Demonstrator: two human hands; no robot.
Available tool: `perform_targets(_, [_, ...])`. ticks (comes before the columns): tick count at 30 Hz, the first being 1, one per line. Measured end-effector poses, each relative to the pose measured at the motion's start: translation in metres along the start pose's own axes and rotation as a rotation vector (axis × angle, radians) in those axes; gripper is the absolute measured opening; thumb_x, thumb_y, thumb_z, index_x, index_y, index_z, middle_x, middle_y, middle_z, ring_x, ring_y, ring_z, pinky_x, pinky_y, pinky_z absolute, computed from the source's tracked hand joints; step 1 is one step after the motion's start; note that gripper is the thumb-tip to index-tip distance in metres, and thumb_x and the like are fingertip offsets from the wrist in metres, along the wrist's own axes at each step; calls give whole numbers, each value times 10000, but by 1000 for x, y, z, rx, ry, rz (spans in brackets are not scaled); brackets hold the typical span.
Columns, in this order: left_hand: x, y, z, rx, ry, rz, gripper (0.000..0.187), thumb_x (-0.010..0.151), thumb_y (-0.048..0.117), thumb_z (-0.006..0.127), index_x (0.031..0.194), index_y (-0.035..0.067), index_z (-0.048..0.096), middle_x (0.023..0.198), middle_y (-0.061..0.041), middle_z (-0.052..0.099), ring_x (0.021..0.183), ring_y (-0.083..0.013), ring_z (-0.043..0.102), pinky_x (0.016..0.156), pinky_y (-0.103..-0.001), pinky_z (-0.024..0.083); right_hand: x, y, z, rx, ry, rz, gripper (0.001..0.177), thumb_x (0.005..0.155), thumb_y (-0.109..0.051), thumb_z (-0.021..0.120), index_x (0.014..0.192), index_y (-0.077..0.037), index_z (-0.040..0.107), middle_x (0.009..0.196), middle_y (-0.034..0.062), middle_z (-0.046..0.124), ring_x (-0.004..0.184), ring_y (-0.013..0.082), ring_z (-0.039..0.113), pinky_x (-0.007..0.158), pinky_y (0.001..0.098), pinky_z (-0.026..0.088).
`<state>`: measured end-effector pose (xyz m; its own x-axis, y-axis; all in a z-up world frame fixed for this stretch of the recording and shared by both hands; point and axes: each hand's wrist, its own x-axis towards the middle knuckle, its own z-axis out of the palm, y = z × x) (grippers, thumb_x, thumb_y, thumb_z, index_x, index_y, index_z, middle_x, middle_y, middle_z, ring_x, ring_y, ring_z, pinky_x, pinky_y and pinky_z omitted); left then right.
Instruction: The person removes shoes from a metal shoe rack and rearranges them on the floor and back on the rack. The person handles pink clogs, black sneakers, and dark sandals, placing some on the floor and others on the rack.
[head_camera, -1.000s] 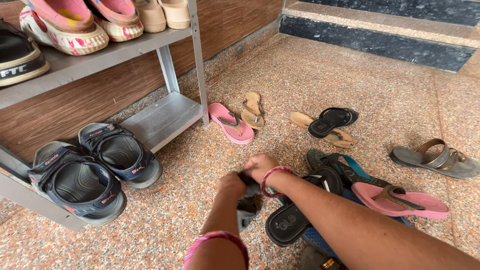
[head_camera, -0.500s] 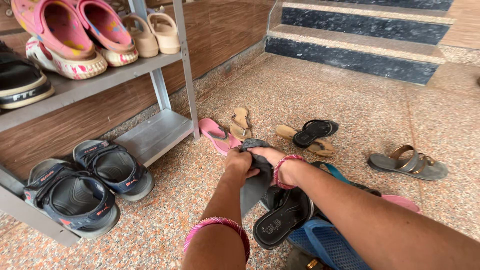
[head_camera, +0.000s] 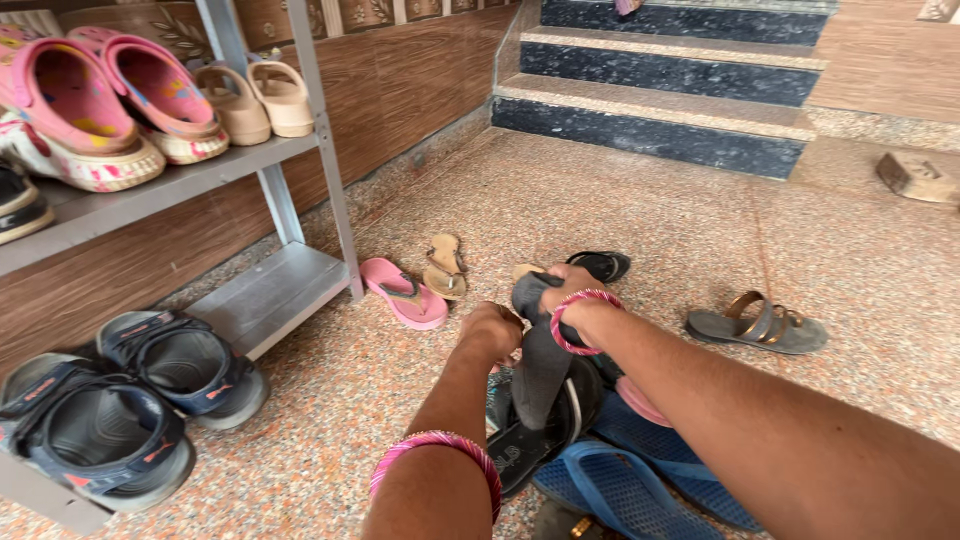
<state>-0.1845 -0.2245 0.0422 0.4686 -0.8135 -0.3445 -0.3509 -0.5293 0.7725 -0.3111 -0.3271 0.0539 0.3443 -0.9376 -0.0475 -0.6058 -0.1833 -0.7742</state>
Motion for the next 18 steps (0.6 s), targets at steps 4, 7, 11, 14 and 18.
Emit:
perform_targets(4, [-1, 7, 22, 202, -13, 15, 280, 892, 124, 708, 1088, -74, 738, 919, -209, 795, 791, -277, 811, 672, -392, 641, 18, 53, -3, -249, 100, -35, 696, 646, -139, 862, 1314, -103, 668, 1154, 161, 724, 996, 279, 714, 865, 364, 548])
perform_targets(7, [-11, 5, 39, 311, -15, 37, 300, 877, 119, 687, 1124, -33, 762, 1065, -193, 806, 1021, -278, 775, 896, -405, 598, 6, 84, 3, -240, 4, 40, 720, 667, -118, 799, 1369, -142, 643, 1135, 178, 735, 988, 314, 741, 852, 406, 580])
perform_targets(11, [-21, 7, 57, 397, -24, 15, 533, 875, 150, 757, 1367, 49, 578, 1442, -205, 552, 1353, -357, 550, 1114, -461, 481, -29, 76, -6, -121, -289, 157, 862, 593, -236, 878, 1417, -195, 629, 1266, 193, 779, 1033, 308, 757, 848, 441, 613])
perform_targets(14, [-18, 5, 64, 420, -114, 5, 567, 870, 164, 750, 1400, 62, 574, 1496, -199, 527, 1401, -356, 519, 1148, -474, 458, -63, 52, -14, -536, -337, 132, 1266, 593, -363, 1029, 1609, -255, 282, 1610, 168, 364, 1374, 344, 447, 942, 494, 565])
perform_targets(18, [-8, -6, 80, 426, -128, 62, 506, 897, 168, 694, 1378, 35, 613, 1469, -222, 560, 1378, -372, 536, 1140, -476, 460, -93, 39, -24, -560, -385, 166, 1362, 535, -193, 1006, 1606, -371, 183, 1705, 197, 11, 1290, 417, 587, 915, 481, 657])
